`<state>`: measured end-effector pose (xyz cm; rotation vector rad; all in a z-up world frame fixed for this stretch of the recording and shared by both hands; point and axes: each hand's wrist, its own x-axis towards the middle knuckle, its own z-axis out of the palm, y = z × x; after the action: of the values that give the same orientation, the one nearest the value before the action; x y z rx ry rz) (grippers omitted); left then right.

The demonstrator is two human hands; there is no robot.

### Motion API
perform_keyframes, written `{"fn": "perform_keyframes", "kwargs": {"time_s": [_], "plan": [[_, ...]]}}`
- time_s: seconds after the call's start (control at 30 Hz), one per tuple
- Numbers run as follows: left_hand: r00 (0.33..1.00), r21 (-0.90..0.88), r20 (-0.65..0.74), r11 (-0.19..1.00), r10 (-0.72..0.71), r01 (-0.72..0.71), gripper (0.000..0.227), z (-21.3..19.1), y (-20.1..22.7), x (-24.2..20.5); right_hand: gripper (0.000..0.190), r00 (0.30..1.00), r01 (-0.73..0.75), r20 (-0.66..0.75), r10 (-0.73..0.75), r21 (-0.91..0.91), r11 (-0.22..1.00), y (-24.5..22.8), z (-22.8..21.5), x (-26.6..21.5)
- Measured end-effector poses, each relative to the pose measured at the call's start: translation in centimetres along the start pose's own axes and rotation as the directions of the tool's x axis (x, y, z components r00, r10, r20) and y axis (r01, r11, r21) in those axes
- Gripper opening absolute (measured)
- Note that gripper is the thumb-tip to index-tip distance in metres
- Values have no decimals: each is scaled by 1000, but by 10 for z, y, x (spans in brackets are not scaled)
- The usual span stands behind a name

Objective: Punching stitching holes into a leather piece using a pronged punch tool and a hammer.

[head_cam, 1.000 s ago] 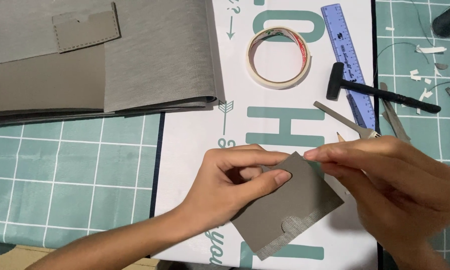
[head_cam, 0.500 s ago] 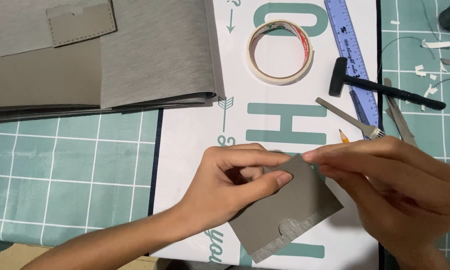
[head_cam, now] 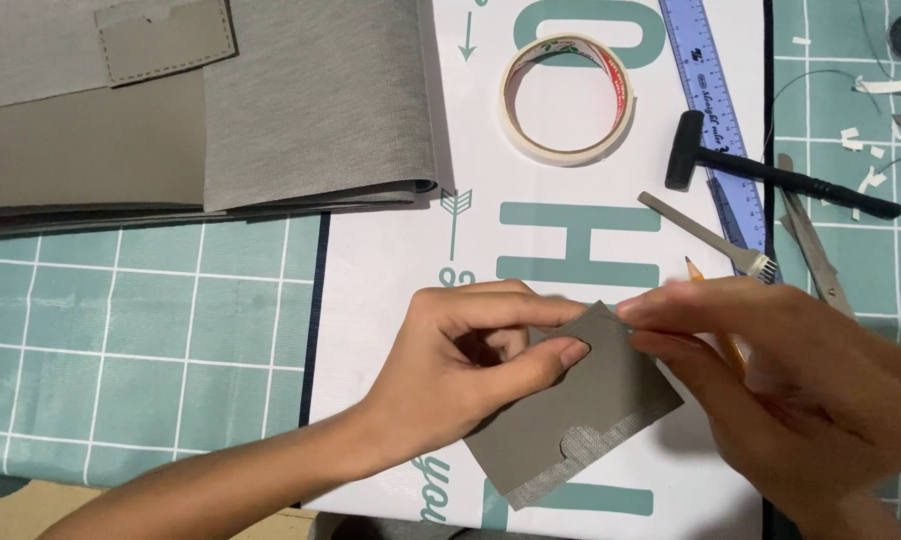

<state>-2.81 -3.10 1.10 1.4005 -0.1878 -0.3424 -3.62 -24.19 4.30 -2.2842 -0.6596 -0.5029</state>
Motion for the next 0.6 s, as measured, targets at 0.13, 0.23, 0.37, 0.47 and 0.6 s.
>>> {"fn": "perform_keyframes", "kwargs": {"time_s": [0.13, 0.23, 0.37, 0.47, 0.6], "plan": [[1000, 1, 5, 1000, -9, 9, 22, 0, 0, 0, 33, 985, -124, -80, 152, 280, 952, 3, 8, -7], [1000, 4, -11, 1000, -20, 20, 22, 0, -1, 1, 15, 992, -88, -69, 106, 227, 970, -4, 5, 5], [1000, -12, -7, 1000, -27, 26, 23, -1, 1, 0, 10, 981, -179, -42, 190, 185, 966, -10, 5, 6], [999, -35, -8, 998, -46, 45, 26, -1, 2, 0, 6, 990, -126, -46, 136, 186, 975, -11, 6, 11], [999, -18, -17, 999, -45, 44, 24, -1, 0, -1, 4, 997, -70, -31, 74, 125, 990, -7, 5, 12]]}}
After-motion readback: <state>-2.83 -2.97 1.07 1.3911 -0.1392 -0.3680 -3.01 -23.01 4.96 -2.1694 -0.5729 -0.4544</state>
